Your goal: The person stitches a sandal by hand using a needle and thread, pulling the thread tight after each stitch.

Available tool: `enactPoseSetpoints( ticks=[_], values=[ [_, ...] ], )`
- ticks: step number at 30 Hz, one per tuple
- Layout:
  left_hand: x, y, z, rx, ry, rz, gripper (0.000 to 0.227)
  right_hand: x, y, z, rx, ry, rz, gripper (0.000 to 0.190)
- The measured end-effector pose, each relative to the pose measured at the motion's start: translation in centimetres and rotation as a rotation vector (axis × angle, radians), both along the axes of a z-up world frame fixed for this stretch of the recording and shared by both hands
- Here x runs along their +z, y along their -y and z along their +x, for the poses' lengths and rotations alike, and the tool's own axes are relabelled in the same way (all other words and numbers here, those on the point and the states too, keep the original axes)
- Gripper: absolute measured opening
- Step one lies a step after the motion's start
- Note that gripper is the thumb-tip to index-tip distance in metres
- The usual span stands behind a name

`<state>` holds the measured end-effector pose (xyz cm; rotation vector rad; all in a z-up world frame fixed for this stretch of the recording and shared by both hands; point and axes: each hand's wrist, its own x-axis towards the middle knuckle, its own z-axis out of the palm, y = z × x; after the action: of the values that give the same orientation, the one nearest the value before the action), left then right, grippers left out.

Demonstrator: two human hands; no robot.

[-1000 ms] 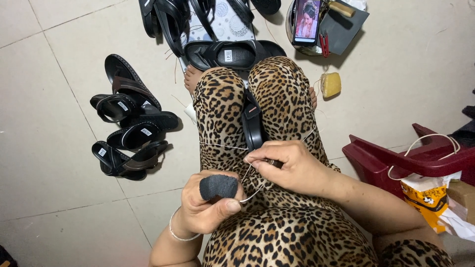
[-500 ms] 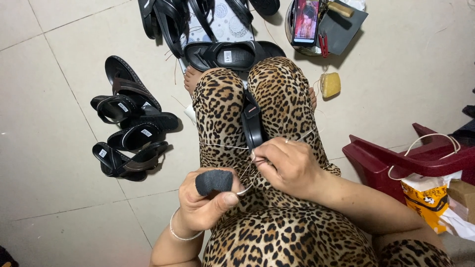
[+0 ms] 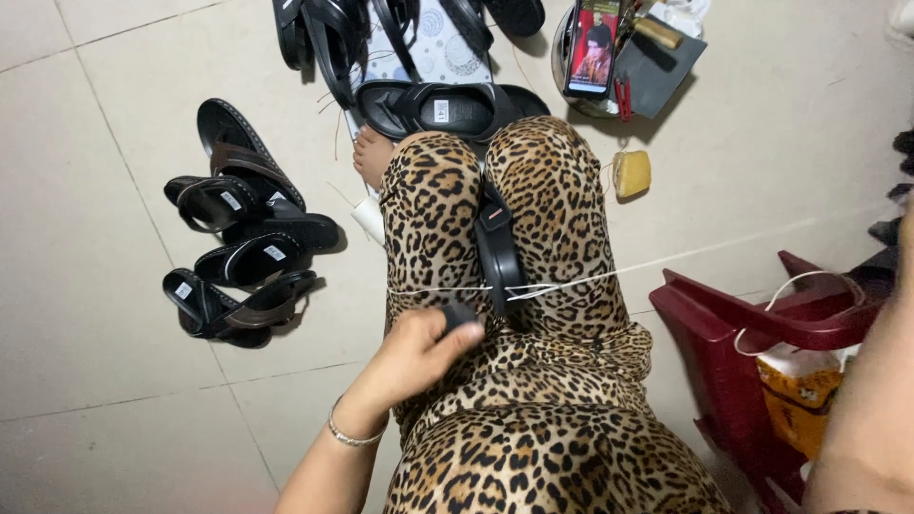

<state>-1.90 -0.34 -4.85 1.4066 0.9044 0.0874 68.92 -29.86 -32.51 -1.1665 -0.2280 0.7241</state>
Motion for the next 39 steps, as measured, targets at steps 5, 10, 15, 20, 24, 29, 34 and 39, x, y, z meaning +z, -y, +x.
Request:
enactPoseSetpoints(
  ticks=[5, 10, 15, 20, 24, 29, 34, 39],
  values=[
    [0.7, -1.2, 0.5, 0.033, 0.242, 0.052, 0.026, 10.3, -8.2, -14.6, 0.4, 1.115, -0.868, 0.029],
    [2.4, -3.0, 1.7, 0.302, 0.36, 0.358, 0.023, 25.1, -21.2, -38.7, 0.684, 0.922, -0.537, 0.026],
    [-0.3, -2.3, 0.4, -0.233, 0.099, -0.245, 0.04, 25.8, -20.7, -41.9, 1.244, 0.718, -0.431, 0.055],
    [-1.2, -2.5, 1.4, 0.028, 0.686, -0.589, 0.031, 31.9, -21.2, -42.4, 1.394, 0.855, -0.42, 0.037],
    [-0.3, -4.3, 4.3, 0.378, 0.457, 0.079, 0.035, 36.3, -22.7, -42.9, 1.305, 0.817, -0.259, 0.009],
    [-1.3, -8.7, 4.9, 0.758, 0.534, -0.01, 0.036, 36.3, -26.2, -44.7, 1.338, 0.847, -0.134, 0.016],
    [-6.6, -9.0, 2.0, 0.945, 0.925, -0.628, 0.033, 28.4, -26.8, -47.4, 0.96, 0.05, 0.233, 0.047],
    [-7.7, -9.4, -1.8, 0.615, 0.853, -0.646, 0.031, 28.0, -28.2, -42.3, 0.956, 0.088, -0.091, 0.051]
  ],
)
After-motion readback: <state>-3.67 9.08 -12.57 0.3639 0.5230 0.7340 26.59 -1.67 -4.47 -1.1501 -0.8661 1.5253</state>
